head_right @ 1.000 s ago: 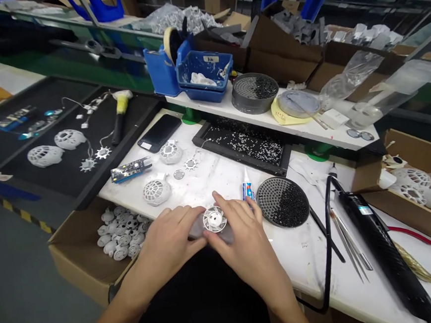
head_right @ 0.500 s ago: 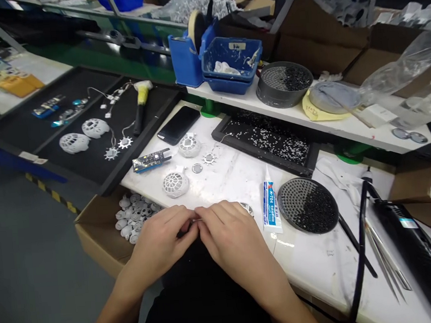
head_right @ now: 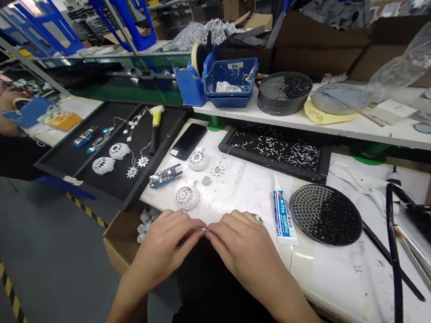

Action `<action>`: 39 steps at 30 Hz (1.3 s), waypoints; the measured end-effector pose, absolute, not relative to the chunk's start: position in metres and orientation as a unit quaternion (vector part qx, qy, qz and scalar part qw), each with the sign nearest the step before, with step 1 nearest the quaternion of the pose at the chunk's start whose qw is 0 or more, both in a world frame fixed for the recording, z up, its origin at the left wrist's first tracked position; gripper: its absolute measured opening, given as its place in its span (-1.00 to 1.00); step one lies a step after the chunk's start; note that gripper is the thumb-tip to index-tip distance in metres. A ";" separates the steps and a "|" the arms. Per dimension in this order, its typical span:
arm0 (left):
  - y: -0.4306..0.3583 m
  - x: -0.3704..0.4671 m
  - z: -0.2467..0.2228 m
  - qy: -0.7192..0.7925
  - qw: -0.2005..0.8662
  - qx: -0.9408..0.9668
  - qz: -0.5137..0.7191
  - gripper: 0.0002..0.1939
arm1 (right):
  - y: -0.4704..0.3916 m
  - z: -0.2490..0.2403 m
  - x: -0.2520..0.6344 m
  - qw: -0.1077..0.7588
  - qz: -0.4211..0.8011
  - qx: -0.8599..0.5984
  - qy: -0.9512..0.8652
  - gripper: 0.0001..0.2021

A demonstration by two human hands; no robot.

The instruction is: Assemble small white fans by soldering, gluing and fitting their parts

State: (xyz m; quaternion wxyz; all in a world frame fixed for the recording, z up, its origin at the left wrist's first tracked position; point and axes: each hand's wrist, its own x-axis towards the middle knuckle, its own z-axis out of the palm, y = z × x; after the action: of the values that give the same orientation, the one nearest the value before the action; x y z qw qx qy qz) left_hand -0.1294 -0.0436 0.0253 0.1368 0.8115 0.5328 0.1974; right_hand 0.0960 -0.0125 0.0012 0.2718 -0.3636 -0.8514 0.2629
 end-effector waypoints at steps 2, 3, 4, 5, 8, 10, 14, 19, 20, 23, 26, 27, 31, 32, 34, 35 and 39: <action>-0.033 -0.143 0.030 0.541 0.110 0.809 0.200 -0.86 | -0.013 -0.001 0.093 0.289 0.256 -0.373 -0.844 -0.88; -0.026 -0.152 0.030 0.559 0.077 0.799 0.210 -0.84 | -0.013 -0.002 0.091 0.298 0.254 -0.380 -0.838 -0.87; -0.018 -0.161 0.029 0.581 0.030 0.783 0.221 -0.81 | -0.014 -0.003 0.089 0.308 0.252 -0.386 -0.832 -0.87; -0.011 -0.171 0.027 0.609 -0.016 0.761 0.222 -0.76 | -0.014 -0.004 0.087 0.319 0.250 -0.392 -0.826 -0.87; 0.009 -0.196 0.015 0.655 -0.074 0.727 0.190 -0.64 | -0.015 -0.004 0.081 0.356 0.248 -0.412 -0.801 -0.86; 0.018 -0.209 0.004 0.663 -0.066 0.729 0.156 -0.58 | -0.015 -0.003 0.078 0.375 0.255 -0.421 -0.786 -0.86; 0.027 -0.220 -0.007 0.665 -0.040 0.725 0.173 -0.59 | -0.015 -0.003 0.076 0.393 0.272 -0.427 -0.767 -0.87; 0.002 -0.201 -0.005 0.674 0.039 0.620 0.399 -0.54 | -0.014 -0.002 0.075 0.420 0.286 -0.420 -0.752 -0.86; -0.008 -0.194 -0.007 0.660 0.092 0.593 0.453 -0.54 | -0.013 -0.001 0.075 0.436 0.293 -0.420 -0.740 -0.86; -0.038 -0.174 -0.013 0.610 0.257 0.571 0.486 -0.55 | -0.012 0.003 0.077 0.470 0.320 -0.418 -0.709 -0.87; -0.056 -0.157 -0.013 0.557 0.332 0.618 0.445 -0.58 | -0.012 0.004 0.079 0.473 0.333 -0.411 -0.705 -0.87; -0.058 -0.153 -0.010 0.543 0.337 0.637 0.431 -0.59 | -0.012 0.004 0.080 0.471 0.336 -0.406 -0.707 -0.87; -0.053 -0.139 0.002 0.517 0.318 0.690 0.395 -0.59 | -0.010 0.002 0.081 0.471 0.341 -0.393 -0.712 -0.87; -0.051 -0.137 0.004 0.512 0.314 0.699 0.388 -0.58 | -0.010 0.001 0.082 0.473 0.340 -0.392 -0.712 -0.87; -0.047 -0.134 0.006 0.506 0.307 0.712 0.377 -0.57 | -0.010 0.000 0.082 0.475 0.340 -0.390 -0.712 -0.87; -0.046 -0.133 0.006 0.504 0.304 0.717 0.374 -0.56 | -0.010 0.000 0.082 0.477 0.340 -0.389 -0.711 -0.87; -0.045 -0.132 0.006 0.498 0.297 0.724 0.374 -0.54 | -0.011 0.002 0.081 0.481 0.348 -0.388 -0.705 -0.86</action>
State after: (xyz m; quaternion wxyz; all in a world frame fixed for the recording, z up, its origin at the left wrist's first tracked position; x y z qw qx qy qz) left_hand -0.1320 -0.0450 0.0061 0.2967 0.7242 0.4978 0.3738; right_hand 0.0813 -0.0114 0.0018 0.4814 -0.3876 -0.7050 0.3478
